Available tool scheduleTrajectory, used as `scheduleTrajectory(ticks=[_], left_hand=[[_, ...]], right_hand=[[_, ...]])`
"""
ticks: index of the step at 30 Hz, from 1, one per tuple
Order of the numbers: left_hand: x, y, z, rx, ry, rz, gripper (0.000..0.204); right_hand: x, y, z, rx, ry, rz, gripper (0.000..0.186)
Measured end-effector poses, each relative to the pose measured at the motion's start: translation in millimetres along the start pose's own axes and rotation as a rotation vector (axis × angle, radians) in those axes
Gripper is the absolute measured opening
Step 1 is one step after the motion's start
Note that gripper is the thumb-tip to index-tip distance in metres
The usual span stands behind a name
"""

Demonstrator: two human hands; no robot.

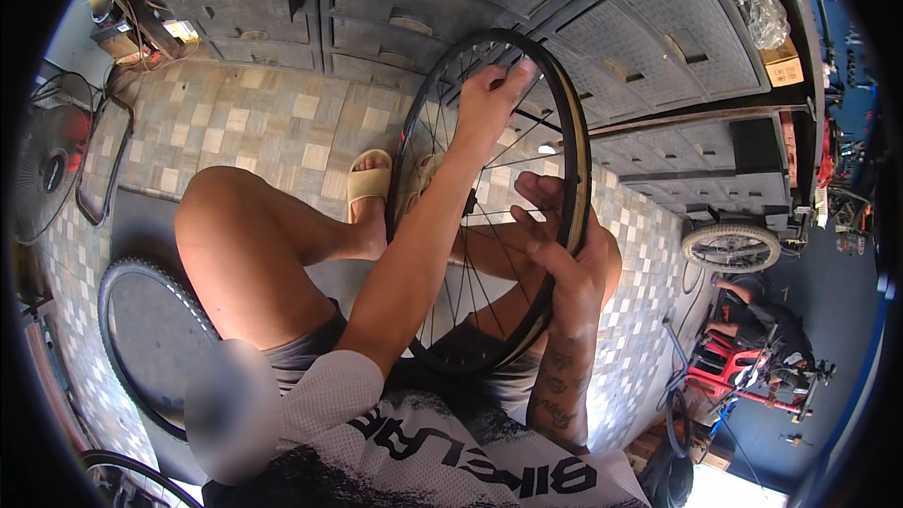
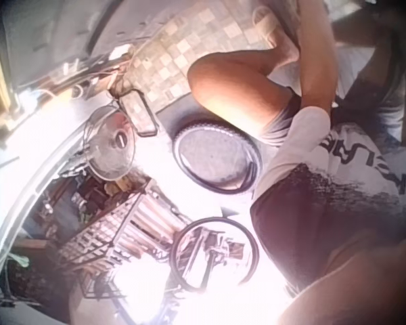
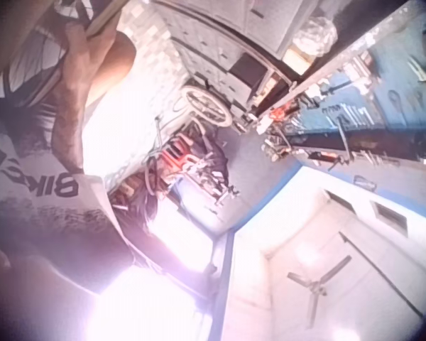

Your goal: The person sits on the floor and uses a spoke wrench to adjust the tension of the spokes on a bicycle wheel. They rotate the wheel and tighten individual spoke nipples one at a time.

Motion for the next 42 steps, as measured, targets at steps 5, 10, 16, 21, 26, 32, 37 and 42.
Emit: scheduleTrajectory(ticks=[5,10,16,21,26,32,37,42], left_hand=[[-11,-8,8,-0.275,0.143,0.104,0.021],[8,-32,-5,0.620,0.928,-0.265,0.015],[19,-69,-41,0.655,0.833,-0.455,0.018],[-39,-53,-14,0.147,0.232,0.141,0.022],[-63,-37,-10,0.306,0.462,0.083,0.020],[-70,-21,-6,0.249,0.429,0.170,0.019],[-65,-18,-2,0.142,0.312,0.325,0.019],[-54,-16,-4,0.021,0.273,0.542,0.019]], right_hand=[[0,3,-1,-0.069,-0.025,-0.055,0.066],[-1,-1,-1,0.006,0.000,0.004,0.061],[-3,-6,-5,0.014,-0.008,-0.010,0.062],[-1,-2,-6,0.031,-0.013,0.006,0.062],[-2,-4,-4,0.019,-0.006,-0.018,0.062],[-1,-2,-5,0.034,-0.014,0.001,0.062],[-1,-2,-2,0.025,-0.002,-0.016,0.062],[-1,3,-3,-0.012,-0.024,-0.048,0.066]])
Point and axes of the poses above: each hand's wrist, its own x-axis towards the middle knuckle, its own y-axis out of the palm, z = x × y, the point moved 1 cm from there along x, towards the middle knuckle, and after that the axes turned 14 degrees about -y, right-handed, at the moved point
